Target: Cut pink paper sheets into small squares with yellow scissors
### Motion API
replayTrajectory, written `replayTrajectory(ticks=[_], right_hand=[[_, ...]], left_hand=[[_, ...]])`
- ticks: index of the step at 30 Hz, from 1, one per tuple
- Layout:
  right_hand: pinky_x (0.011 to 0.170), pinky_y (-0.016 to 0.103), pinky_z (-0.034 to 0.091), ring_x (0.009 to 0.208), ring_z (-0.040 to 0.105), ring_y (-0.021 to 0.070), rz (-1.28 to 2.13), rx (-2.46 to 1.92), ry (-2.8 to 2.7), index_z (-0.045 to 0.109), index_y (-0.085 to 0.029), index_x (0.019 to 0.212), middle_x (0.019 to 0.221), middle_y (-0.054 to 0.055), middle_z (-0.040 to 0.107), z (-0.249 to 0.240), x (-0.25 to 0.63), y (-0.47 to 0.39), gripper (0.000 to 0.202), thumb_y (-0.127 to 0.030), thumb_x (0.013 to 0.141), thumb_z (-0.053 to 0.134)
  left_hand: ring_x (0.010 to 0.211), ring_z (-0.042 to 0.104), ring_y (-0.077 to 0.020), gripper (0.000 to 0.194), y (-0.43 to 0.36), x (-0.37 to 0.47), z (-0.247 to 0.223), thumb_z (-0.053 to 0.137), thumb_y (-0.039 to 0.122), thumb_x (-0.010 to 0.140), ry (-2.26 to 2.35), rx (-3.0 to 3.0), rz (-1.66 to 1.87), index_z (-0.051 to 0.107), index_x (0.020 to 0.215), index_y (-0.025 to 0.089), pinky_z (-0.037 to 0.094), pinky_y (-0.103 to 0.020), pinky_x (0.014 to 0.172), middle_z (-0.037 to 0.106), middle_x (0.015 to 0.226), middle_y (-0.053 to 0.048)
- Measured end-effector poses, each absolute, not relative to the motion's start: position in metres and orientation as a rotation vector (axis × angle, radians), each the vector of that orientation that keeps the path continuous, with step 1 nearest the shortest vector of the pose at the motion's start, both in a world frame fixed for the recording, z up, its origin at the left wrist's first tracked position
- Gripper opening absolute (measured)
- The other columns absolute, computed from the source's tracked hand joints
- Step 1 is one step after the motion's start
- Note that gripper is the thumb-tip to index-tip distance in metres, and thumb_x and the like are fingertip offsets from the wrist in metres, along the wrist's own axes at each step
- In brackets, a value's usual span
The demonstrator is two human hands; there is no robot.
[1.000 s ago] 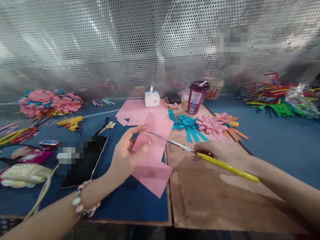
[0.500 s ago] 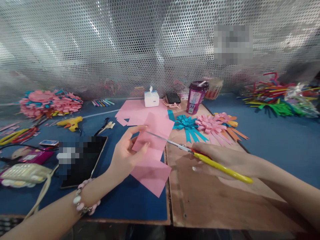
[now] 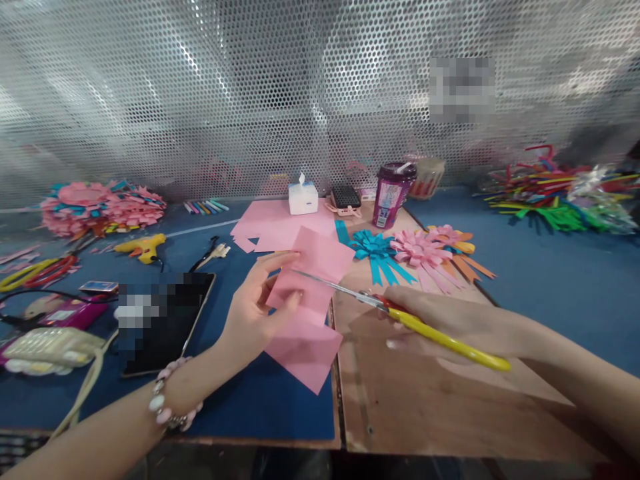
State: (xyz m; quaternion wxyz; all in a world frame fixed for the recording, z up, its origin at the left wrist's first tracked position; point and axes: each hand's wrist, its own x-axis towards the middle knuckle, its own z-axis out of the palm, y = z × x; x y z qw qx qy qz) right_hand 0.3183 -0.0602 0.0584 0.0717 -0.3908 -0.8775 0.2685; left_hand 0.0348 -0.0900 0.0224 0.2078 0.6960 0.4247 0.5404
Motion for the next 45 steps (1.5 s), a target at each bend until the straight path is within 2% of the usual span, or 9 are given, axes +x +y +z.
replayTrajectory(ticks=[5,10,14,16,23,33,42,45], right_hand=[[0.074,0.033,0.048,0.078,0.058,0.0211,0.892,-1.201,-2.627,0.062,-0.020,0.103,0.089,0.006,0.067,0.055,0.319,-0.058,0.034,-0.043,0.091,0.039],[0.073,0.033,0.046,0.081,0.061,0.0224,0.871,-1.239,-2.633,0.063,-0.021,0.099,0.094,0.005,0.069,0.049,0.320,-0.055,0.032,-0.041,0.091,0.040],[0.072,0.030,0.044,0.086,0.064,0.0231,0.874,-1.278,-2.624,0.064,-0.021,0.098,0.101,0.005,0.071,0.052,0.315,-0.056,0.031,-0.040,0.092,0.041],[0.067,0.029,0.043,0.084,0.064,0.0230,0.854,-1.303,-2.638,0.065,-0.020,0.096,0.099,0.005,0.072,0.057,0.312,-0.058,0.028,-0.038,0.091,0.043],[0.059,0.026,0.036,0.071,0.060,0.0182,0.671,-1.361,-2.712,0.061,-0.019,0.085,0.084,0.004,0.070,0.060,0.310,-0.059,0.024,-0.028,0.090,0.039],[0.054,0.024,0.032,0.061,0.055,0.0151,0.662,-1.310,-2.730,0.060,-0.019,0.074,0.073,0.002,0.067,0.060,0.308,-0.058,0.023,-0.023,0.087,0.041],[0.054,0.024,0.031,0.060,0.053,0.0148,0.640,-1.307,-2.715,0.060,-0.018,0.072,0.072,0.002,0.066,0.059,0.308,-0.058,0.023,-0.020,0.085,0.041],[0.053,0.024,0.031,0.057,0.050,0.0138,0.594,-1.310,-2.724,0.058,-0.019,0.069,0.066,0.000,0.063,0.059,0.307,-0.058,0.023,-0.018,0.084,0.041]], left_hand=[[0.122,0.052,-0.0225,0.043,-0.091,0.036,0.022,0.063,0.015,0.081,1.148,1.921,1.504,0.056,0.123,0.022,0.057,-0.031,0.088,0.053,0.129,-0.009],[0.116,0.056,-0.0219,0.043,-0.092,0.036,0.022,0.063,0.016,0.081,1.143,1.880,1.494,0.057,0.122,0.023,0.060,-0.025,0.075,0.052,0.129,-0.009],[0.099,0.062,-0.0180,0.043,-0.093,0.037,0.023,0.065,0.018,0.081,1.127,1.820,1.474,0.056,0.123,0.025,0.058,-0.018,0.056,0.050,0.132,-0.009],[0.091,0.063,-0.0159,0.044,-0.094,0.037,0.022,0.065,0.019,0.080,1.123,1.781,1.465,0.055,0.123,0.025,0.058,-0.018,0.054,0.049,0.133,-0.010],[0.081,0.064,-0.0119,0.048,-0.095,0.038,0.021,0.066,0.017,0.080,1.091,1.746,1.443,0.052,0.125,0.027,0.059,-0.022,0.061,0.050,0.133,-0.008],[0.111,0.059,-0.0237,0.049,-0.096,0.040,0.024,0.067,0.014,0.077,1.060,1.752,1.444,0.053,0.123,0.025,0.059,-0.034,0.080,0.054,0.129,-0.009],[0.102,0.063,-0.0222,0.050,-0.096,0.038,0.024,0.067,0.016,0.077,1.083,1.758,1.430,0.053,0.124,0.024,0.059,-0.035,0.077,0.055,0.127,-0.010],[0.112,0.058,-0.0252,0.049,-0.096,0.039,0.024,0.067,0.017,0.077,1.103,1.759,1.430,0.053,0.124,0.025,0.058,-0.037,0.081,0.054,0.128,-0.010]])
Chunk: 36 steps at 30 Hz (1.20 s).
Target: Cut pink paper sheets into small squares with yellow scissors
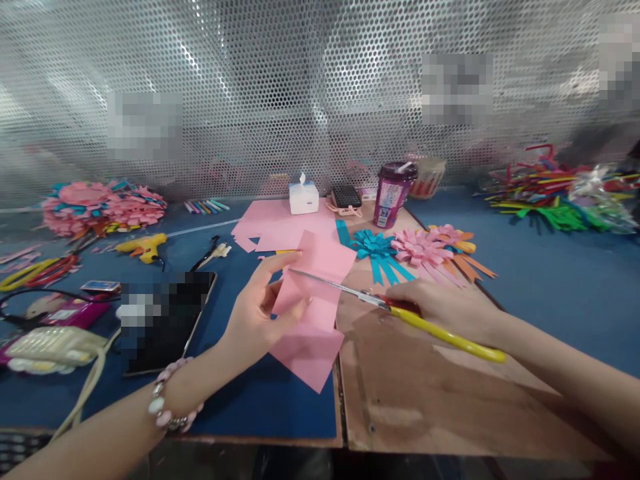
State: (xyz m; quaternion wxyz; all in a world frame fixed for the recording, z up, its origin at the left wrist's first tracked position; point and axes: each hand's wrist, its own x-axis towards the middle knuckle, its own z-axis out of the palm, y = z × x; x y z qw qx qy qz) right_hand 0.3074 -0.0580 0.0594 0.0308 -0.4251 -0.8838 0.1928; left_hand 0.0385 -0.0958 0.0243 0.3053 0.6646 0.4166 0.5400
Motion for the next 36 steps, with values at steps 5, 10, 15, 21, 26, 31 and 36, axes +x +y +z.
replayTrajectory(ticks=[5,10,15,21,26,31,36], right_hand=[[0.054,0.024,0.031,0.059,0.051,0.0140,0.597,-1.288,-2.725,0.059,-0.019,0.070,0.069,0.001,0.065,0.057,0.308,-0.057,0.024,-0.017,0.085,0.041],[0.057,0.025,0.033,0.071,0.059,0.0177,0.650,-1.345,-2.719,0.060,-0.019,0.075,0.080,0.003,0.069,0.061,0.304,-0.060,0.025,-0.022,0.090,0.041],[0.055,0.025,0.032,0.067,0.057,0.0168,0.615,-1.403,-2.717,0.058,-0.019,0.074,0.073,0.001,0.066,0.065,0.303,-0.064,0.025,-0.025,0.090,0.041],[0.054,0.025,0.031,0.066,0.054,0.0172,0.642,-1.394,-2.713,0.060,-0.018,0.078,0.073,0.002,0.065,0.061,0.306,-0.063,0.028,-0.032,0.091,0.040],[0.056,0.026,0.034,0.066,0.056,0.0176,0.727,-1.349,-2.693,0.063,-0.019,0.084,0.076,0.002,0.066,0.055,0.310,-0.059,0.027,-0.037,0.091,0.044],[0.064,0.028,0.042,0.066,0.059,0.0185,0.776,-1.278,-2.630,0.066,-0.020,0.095,0.081,0.004,0.069,0.046,0.316,-0.055,0.026,-0.036,0.090,0.045],[0.071,0.030,0.044,0.072,0.062,0.0198,0.786,-1.270,-2.662,0.064,-0.020,0.093,0.090,0.006,0.070,0.043,0.319,-0.054,0.025,-0.029,0.091,0.041]], left_hand=[[0.123,0.051,-0.0280,0.049,-0.097,0.038,0.025,0.067,0.018,0.077,1.141,1.757,1.406,0.053,0.124,0.025,0.057,-0.039,0.087,0.053,0.131,-0.009],[0.122,0.052,-0.0282,0.050,-0.097,0.038,0.025,0.067,0.017,0.077,1.140,1.747,1.412,0.053,0.125,0.025,0.056,-0.040,0.087,0.054,0.129,-0.009],[0.126,0.049,-0.0288,0.051,-0.095,0.037,0.024,0.067,0.018,0.078,1.148,1.764,1.413,0.053,0.126,0.025,0.055,-0.041,0.091,0.054,0.130,-0.010],[0.128,0.047,-0.0283,0.052,-0.095,0.037,0.023,0.068,0.017,0.078,1.118,1.777,1.421,0.052,0.127,0.024,0.049,-0.044,0.100,0.052,0.133,-0.009],[0.123,0.051,-0.0266,0.051,-0.095,0.036,0.022,0.068,0.016,0.078,1.094,1.777,1.427,0.053,0.126,0.024,0.050,-0.041,0.099,0.052,0.133,-0.008],[0.124,0.051,-0.0268,0.053,-0.094,0.036,0.022,0.068,0.016,0.078,1.084,1.761,1.433,0.053,0.128,0.024,0.050,-0.042,0.099,0.053,0.131,-0.008],[0.126,0.048,-0.0274,0.054,-0.094,0.035,0.022,0.068,0.015,0.077,1.099,1.768,1.436,0.052,0.128,0.025,0.050,-0.043,0.099,0.053,0.132,-0.008]])
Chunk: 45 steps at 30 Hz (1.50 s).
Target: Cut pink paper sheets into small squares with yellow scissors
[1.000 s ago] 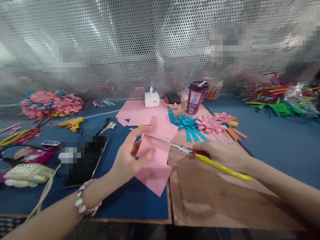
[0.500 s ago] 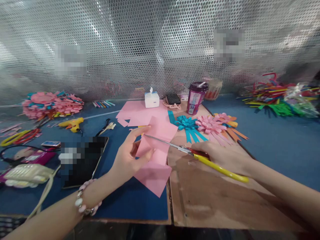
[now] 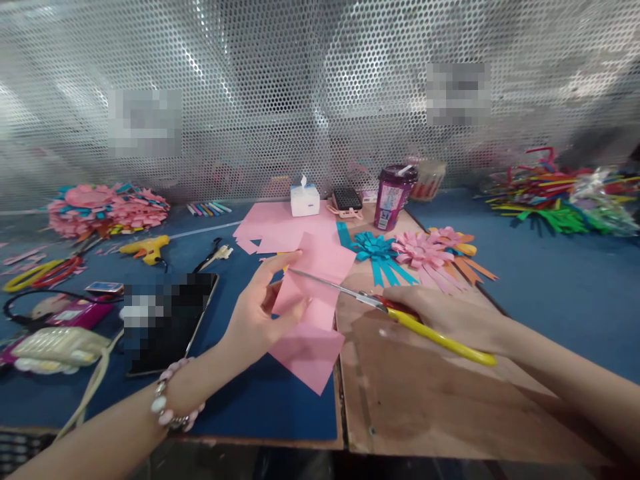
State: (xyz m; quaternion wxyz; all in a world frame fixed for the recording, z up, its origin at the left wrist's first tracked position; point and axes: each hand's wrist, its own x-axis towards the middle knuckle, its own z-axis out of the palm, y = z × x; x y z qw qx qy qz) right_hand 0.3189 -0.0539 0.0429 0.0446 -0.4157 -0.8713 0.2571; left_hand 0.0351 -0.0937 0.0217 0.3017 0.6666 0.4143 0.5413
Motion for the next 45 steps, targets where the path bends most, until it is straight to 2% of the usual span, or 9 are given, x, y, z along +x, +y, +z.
replayTrajectory(ticks=[9,17,25,28,37,45], right_hand=[[0.069,0.031,0.045,0.076,0.063,0.0207,0.772,-1.257,-2.691,0.062,-0.021,0.092,0.095,0.006,0.070,0.044,0.318,-0.053,0.024,-0.029,0.091,0.040],[0.073,0.031,0.048,0.074,0.061,0.0214,0.791,-1.254,-2.627,0.066,-0.024,0.098,0.082,0.002,0.071,0.044,0.319,-0.055,0.025,-0.033,0.090,0.044],[0.070,0.034,0.046,0.076,0.063,0.0242,0.728,-1.294,-2.675,0.065,-0.019,0.101,0.096,0.009,0.071,0.046,0.312,-0.057,0.034,-0.035,0.092,0.035],[0.066,0.033,0.044,0.076,0.063,0.0246,0.673,-1.346,-2.693,0.065,-0.019,0.099,0.097,0.010,0.071,0.047,0.310,-0.059,0.035,-0.036,0.093,0.035],[0.061,0.029,0.039,0.073,0.062,0.0214,0.649,-1.362,-2.704,0.063,-0.019,0.088,0.091,0.008,0.071,0.054,0.306,-0.060,0.024,-0.027,0.091,0.040],[0.060,0.028,0.038,0.067,0.058,0.0192,0.693,-1.314,-2.657,0.061,-0.020,0.080,0.081,0.005,0.070,0.048,0.308,-0.058,0.025,-0.030,0.090,0.042]], left_hand=[[0.121,0.052,-0.0253,0.054,-0.094,0.036,0.022,0.068,0.016,0.078,1.087,1.758,1.448,0.052,0.128,0.025,0.051,-0.041,0.098,0.051,0.133,-0.008],[0.124,0.050,-0.0263,0.052,-0.096,0.038,0.024,0.067,0.016,0.079,1.124,1.777,1.405,0.051,0.128,0.024,0.053,-0.040,0.095,0.051,0.135,-0.009],[0.126,0.047,-0.0271,0.052,-0.096,0.038,0.022,0.067,0.016,0.079,1.115,1.793,1.416,0.051,0.128,0.026,0.050,-0.042,0.098,0.052,0.132,-0.008],[0.126,0.048,-0.0271,0.052,-0.095,0.037,0.021,0.067,0.016,0.079,1.090,1.795,1.403,0.051,0.127,0.026,0.050,-0.043,0.098,0.051,0.132,-0.008],[0.121,0.052,-0.0262,0.051,-0.096,0.039,0.023,0.067,0.016,0.079,1.062,1.787,1.410,0.051,0.126,0.024,0.051,-0.042,0.095,0.050,0.132,-0.010],[0.115,0.056,-0.0238,0.049,-0.096,0.038,0.022,0.067,0.017,0.079,1.052,1.792,1.411,0.052,0.125,0.024,0.053,-0.039,0.092,0.051,0.128,-0.009]])
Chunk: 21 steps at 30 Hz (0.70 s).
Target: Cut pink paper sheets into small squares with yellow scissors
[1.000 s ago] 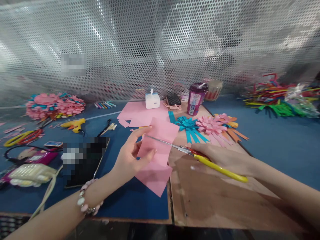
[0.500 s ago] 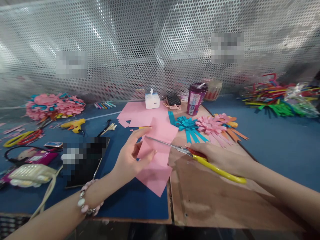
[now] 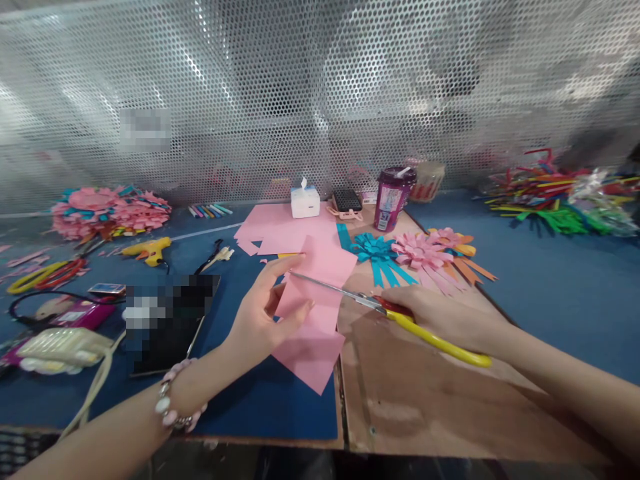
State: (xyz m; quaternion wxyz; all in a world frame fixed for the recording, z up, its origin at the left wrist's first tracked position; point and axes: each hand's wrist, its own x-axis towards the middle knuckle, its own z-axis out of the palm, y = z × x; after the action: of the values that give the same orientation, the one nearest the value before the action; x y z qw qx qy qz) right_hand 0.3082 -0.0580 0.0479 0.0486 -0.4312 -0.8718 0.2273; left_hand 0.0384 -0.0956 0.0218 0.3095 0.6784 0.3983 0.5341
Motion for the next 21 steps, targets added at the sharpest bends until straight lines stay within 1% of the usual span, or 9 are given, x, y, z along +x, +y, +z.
replayTrajectory(ticks=[2,5,10,14,16,19,21], right_hand=[[0.059,0.027,0.037,0.065,0.057,0.0185,0.682,-1.330,-2.648,0.061,-0.020,0.078,0.079,0.004,0.069,0.049,0.307,-0.059,0.024,-0.030,0.089,0.043],[0.056,0.026,0.034,0.064,0.057,0.0175,0.630,-1.380,-2.694,0.059,-0.020,0.075,0.076,0.003,0.068,0.053,0.304,-0.061,0.023,-0.025,0.089,0.042],[0.054,0.026,0.031,0.064,0.057,0.0173,0.578,-1.417,-2.715,0.054,-0.019,0.070,0.076,0.004,0.068,0.054,0.303,-0.061,0.021,-0.020,0.087,0.042],[0.054,0.026,0.029,0.065,0.058,0.0184,0.563,-1.443,-2.727,0.052,-0.019,0.070,0.075,0.005,0.067,0.051,0.304,-0.061,0.022,-0.021,0.088,0.040],[0.054,0.027,0.029,0.066,0.059,0.0189,0.550,-1.471,-2.745,0.051,-0.019,0.069,0.076,0.005,0.068,0.051,0.304,-0.062,0.023,-0.020,0.088,0.039],[0.053,0.027,0.028,0.065,0.059,0.0181,0.500,-1.515,-2.740,0.052,-0.020,0.069,0.078,0.005,0.069,0.054,0.299,-0.064,0.023,-0.023,0.088,0.040],[0.050,0.026,0.026,0.059,0.057,0.0168,0.392,-1.631,-2.693,0.054,-0.021,0.067,0.073,0.004,0.068,0.055,0.295,-0.065,0.026,-0.029,0.088,0.041]], left_hand=[[0.117,0.054,-0.0240,0.050,-0.096,0.038,0.022,0.067,0.016,0.079,1.053,1.797,1.399,0.051,0.126,0.025,0.052,-0.039,0.094,0.051,0.128,-0.009],[0.122,0.051,-0.0254,0.051,-0.095,0.037,0.021,0.067,0.017,0.080,1.047,1.806,1.403,0.051,0.128,0.025,0.051,-0.040,0.096,0.050,0.130,-0.009],[0.120,0.053,-0.0266,0.053,-0.094,0.037,0.020,0.067,0.018,0.079,1.057,1.791,1.384,0.050,0.128,0.024,0.055,-0.039,0.089,0.052,0.132,-0.010],[0.115,0.057,-0.0261,0.051,-0.094,0.039,0.023,0.067,0.019,0.078,1.074,1.718,1.370,0.051,0.126,0.023,0.058,-0.037,0.083,0.052,0.133,-0.011],[0.112,0.059,-0.0260,0.051,-0.094,0.041,0.025,0.067,0.019,0.078,1.092,1.683,1.360,0.051,0.126,0.022,0.058,-0.035,0.080,0.054,0.130,-0.011],[0.098,0.065,-0.0231,0.055,-0.093,0.041,0.025,0.067,0.020,0.078,1.096,1.635,1.337,0.049,0.129,0.021,0.059,-0.032,0.071,0.061,0.117,-0.010],[0.089,0.066,-0.0202,0.056,-0.092,0.041,0.025,0.067,0.022,0.078,1.112,1.595,1.342,0.048,0.131,0.020,0.058,-0.029,0.066,0.062,0.116,-0.011]])
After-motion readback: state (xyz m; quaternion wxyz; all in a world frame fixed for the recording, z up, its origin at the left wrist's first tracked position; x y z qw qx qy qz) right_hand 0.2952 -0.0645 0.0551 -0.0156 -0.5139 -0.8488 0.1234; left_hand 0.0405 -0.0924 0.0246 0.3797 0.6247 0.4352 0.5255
